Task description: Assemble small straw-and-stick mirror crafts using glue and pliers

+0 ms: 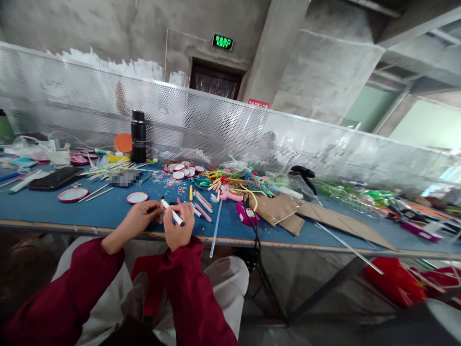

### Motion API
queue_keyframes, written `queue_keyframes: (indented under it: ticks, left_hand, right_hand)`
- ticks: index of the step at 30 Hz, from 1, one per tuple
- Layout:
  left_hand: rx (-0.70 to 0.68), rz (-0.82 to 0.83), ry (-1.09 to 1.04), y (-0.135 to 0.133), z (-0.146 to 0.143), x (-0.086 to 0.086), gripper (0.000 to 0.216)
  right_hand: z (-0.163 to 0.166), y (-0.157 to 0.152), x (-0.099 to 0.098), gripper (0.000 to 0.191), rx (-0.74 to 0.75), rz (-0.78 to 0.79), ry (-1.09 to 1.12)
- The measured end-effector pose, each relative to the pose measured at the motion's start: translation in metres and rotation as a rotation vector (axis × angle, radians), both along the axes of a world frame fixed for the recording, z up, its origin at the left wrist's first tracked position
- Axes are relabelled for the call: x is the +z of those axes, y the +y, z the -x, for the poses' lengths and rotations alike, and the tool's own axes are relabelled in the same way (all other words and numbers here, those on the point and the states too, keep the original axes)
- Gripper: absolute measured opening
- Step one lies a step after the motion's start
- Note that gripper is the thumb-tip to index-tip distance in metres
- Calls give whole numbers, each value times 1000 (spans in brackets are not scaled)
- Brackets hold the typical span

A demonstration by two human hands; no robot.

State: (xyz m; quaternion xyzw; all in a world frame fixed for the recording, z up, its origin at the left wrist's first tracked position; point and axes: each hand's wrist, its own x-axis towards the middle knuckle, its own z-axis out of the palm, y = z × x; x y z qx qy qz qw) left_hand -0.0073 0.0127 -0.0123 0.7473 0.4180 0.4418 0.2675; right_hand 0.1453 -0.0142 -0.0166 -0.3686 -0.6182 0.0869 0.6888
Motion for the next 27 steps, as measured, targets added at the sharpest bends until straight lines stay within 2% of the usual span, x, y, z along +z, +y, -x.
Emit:
queue_keyframes:
  ticks: [17,27]
  left_hand:
    - [2,-1,-1,-2,0,3,33]
    - [-10,2,-6,1,0,-1,38]
  right_hand:
    - [0,4,-4,17,-59,26,51]
    - [0,2,-2,14,-4,-5,3]
